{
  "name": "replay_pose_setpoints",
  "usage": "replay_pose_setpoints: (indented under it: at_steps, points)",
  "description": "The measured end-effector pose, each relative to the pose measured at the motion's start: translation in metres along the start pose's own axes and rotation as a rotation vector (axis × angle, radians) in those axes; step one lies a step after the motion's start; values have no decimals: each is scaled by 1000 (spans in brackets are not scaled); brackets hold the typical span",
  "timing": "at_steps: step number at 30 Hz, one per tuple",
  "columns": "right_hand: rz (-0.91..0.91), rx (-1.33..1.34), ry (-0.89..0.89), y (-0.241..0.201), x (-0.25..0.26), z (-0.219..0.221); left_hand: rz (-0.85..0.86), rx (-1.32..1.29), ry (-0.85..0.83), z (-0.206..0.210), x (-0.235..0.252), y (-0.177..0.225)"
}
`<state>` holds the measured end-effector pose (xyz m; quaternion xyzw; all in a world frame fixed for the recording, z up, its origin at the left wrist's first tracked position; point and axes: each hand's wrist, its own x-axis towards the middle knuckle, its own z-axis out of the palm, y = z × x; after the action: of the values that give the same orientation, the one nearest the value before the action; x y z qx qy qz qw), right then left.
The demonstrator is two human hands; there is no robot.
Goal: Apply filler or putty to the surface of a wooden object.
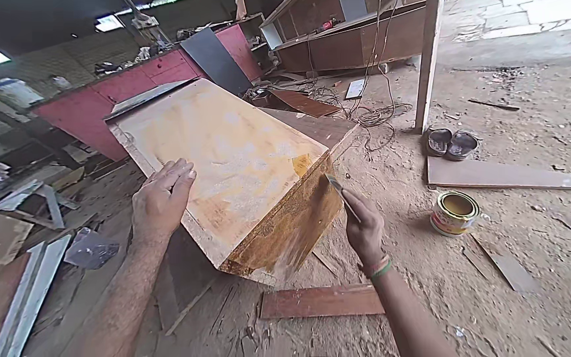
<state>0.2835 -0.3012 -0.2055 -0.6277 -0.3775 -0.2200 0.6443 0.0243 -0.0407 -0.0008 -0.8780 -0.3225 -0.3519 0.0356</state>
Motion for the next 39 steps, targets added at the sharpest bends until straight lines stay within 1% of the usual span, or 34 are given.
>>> replay_pose_setpoints:
  at_steps: [2,4,7,10,12,14,18,20,21,24,27,29,31,33,34,35,37,39]
  points:
    - [-15,-2,-28,16,18,3,-2,7,2,-2,1,1]
    - [-39,-8,-41,29,11,7,1,5,3,-1,2,0]
    - [-56,-22,-80,37,-34,14,3,-19,13,2,1,-3]
    - [-25,-21,-173,25,-89,16,2,-13,21,1,1,-2]
    - [-13,-28,-224,17,-109,11,5,-17,21,2,1,-1]
    - [5,0,-209,13,-101,6,10,-11,15,1,2,-1]
    - [86,26,-43,12,-27,-2,-32,5,3,-1,0,3]
    - [170,-3,-43,12,-8,3,-66,-4,-11,-2,-2,7]
    - [194,-15,-57,9,-9,8,-81,-4,-22,-3,-2,9]
    - [156,-26,-65,-17,-42,22,-102,-6,-12,-2,0,10]
    - [109,-29,-91,-56,-101,31,-106,-13,-5,-1,-1,10]
    - [36,-26,-153,-74,-147,35,-105,-14,-4,-2,-1,10]
    - [-67,-19,-247,-79,-192,33,-106,-16,-12,-2,-2,11]
    - [-143,-23,-333,-72,-217,27,-104,-12,-26,-3,-2,11]
    - [-136,-16,-341,-68,-214,22,-94,-7,-23,-3,-1,9]
    - [-102,-5,-305,-64,-201,17,-83,-5,-16,-3,0,9]
    - [-6,30,-172,-54,-147,6,-68,-5,-1,-3,2,8]
    - [89,38,-92,-45,-85,0,-70,-6,-18,-3,-2,7]
